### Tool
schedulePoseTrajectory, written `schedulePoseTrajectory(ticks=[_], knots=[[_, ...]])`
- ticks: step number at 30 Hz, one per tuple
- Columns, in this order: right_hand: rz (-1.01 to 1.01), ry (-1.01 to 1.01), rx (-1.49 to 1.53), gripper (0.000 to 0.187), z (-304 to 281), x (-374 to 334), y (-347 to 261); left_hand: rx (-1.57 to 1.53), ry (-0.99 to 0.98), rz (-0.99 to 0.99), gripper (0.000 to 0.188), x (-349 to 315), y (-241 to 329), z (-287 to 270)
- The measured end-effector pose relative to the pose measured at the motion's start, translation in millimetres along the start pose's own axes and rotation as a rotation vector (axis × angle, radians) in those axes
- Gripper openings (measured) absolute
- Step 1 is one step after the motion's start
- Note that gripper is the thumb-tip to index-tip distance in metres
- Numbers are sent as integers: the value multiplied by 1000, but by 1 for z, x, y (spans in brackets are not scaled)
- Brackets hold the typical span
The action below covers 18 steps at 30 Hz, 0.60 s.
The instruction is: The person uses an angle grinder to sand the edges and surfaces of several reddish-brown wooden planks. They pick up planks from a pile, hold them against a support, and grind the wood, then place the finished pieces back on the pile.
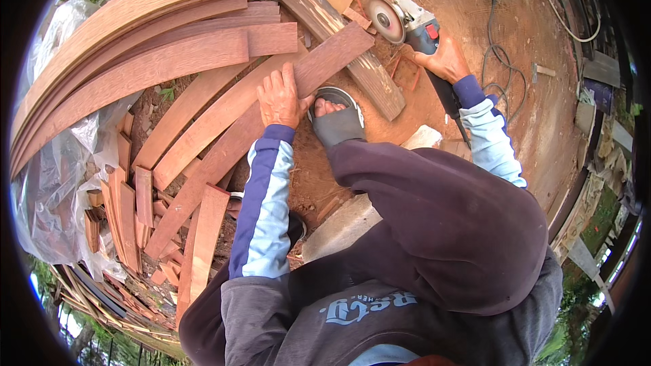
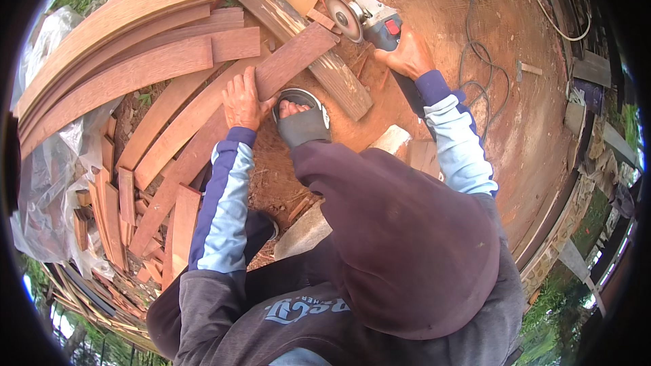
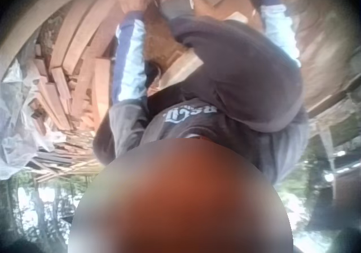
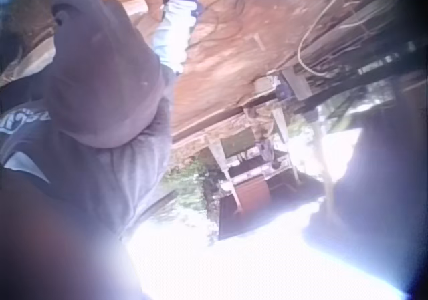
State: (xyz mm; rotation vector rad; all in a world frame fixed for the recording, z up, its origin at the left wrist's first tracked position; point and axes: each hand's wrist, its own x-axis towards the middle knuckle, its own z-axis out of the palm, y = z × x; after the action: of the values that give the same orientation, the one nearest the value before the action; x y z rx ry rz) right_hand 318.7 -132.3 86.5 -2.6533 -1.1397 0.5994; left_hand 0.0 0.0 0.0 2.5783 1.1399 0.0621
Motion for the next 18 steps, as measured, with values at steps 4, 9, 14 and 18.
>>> schedulePoseTrajectory(ticks=[4,9,14,18], knots=[[36,73,60,60,-2,0,11,0,-45,3,85,3,-2,-5],[66,120,169,54,-8,-5,13,-106,-24,68,82,8,-11,-3],[61,138,156,56,-4,-6,25,-154,-68,67,81,10,-13,-1],[90,146,120,57,-4,-3,24,-164,-109,30,80,11,-8,-7]])
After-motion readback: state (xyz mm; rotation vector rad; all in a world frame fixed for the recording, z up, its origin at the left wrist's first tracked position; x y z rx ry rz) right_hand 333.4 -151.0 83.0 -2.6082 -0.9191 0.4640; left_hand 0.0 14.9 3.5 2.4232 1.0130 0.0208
